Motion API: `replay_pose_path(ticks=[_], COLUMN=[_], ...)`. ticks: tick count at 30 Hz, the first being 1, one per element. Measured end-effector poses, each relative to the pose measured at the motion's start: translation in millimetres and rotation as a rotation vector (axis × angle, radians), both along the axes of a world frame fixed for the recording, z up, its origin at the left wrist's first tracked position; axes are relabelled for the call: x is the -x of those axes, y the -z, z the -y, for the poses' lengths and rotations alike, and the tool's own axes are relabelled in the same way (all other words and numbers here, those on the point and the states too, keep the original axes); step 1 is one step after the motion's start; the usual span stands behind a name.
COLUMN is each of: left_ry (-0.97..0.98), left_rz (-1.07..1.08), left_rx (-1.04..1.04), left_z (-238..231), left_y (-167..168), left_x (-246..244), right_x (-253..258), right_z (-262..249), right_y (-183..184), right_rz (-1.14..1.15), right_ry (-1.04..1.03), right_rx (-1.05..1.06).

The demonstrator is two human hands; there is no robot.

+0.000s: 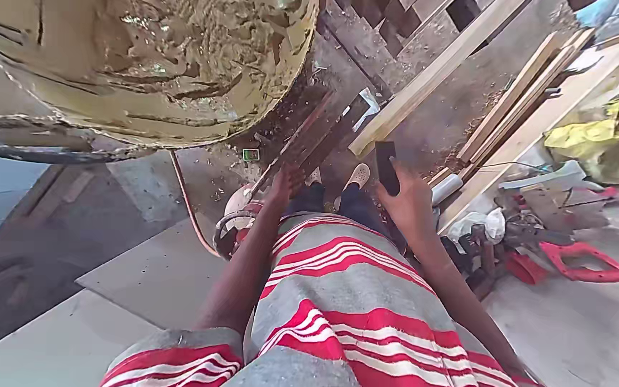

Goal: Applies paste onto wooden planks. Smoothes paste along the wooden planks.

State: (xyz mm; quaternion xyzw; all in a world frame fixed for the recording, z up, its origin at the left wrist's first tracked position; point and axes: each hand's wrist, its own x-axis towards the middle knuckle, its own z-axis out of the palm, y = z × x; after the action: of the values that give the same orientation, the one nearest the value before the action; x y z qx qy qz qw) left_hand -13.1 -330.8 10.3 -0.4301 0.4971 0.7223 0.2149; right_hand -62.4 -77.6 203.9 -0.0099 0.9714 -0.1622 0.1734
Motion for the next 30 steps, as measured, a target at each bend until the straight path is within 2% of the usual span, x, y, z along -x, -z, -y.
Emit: replay_pose_path(ticks=[4, 7, 12, 17, 21, 24, 27, 30], left_ry=[0.044, 0.072, 0.093, 0.119, 0.13, 0.179, 0.35, 0.464], left_rz=[-0.058, -0.092, -0.107, -0.152, -0.137, -0.112, -0.227, -0.307], left_rx=[-0.084, -0.105, -0.118, -0.088, -0.055, -0.037, -0.018, 0.005], left_z=[-11, -18, -20, -16, -10, -14, -29, -50], left_y=[-2, -7, -17, -24, -30, -40, -62, -86], left_x=[9, 18, 28, 37, 42, 50, 64, 82], right_x=[36, 34, 9, -5, -13, -16, -21, -26], right_z=[44, 64, 67, 51, 22, -13, -45, -70], right_y=[-24, -28, -30, -29, -18, -3, 2, 0], right_rz=[0.164, 0.252, 0.292, 0.304, 0.381, 0.475, 0.559, 0.543], right_ry=[0.025, -0.001, -0.091, -0.04, 0.088, 0.209, 0.355, 0.436], right_rx=[-0.132, -0.197, -0.241, -0.168, 0.01, 0.304, 0.661, 0.803])
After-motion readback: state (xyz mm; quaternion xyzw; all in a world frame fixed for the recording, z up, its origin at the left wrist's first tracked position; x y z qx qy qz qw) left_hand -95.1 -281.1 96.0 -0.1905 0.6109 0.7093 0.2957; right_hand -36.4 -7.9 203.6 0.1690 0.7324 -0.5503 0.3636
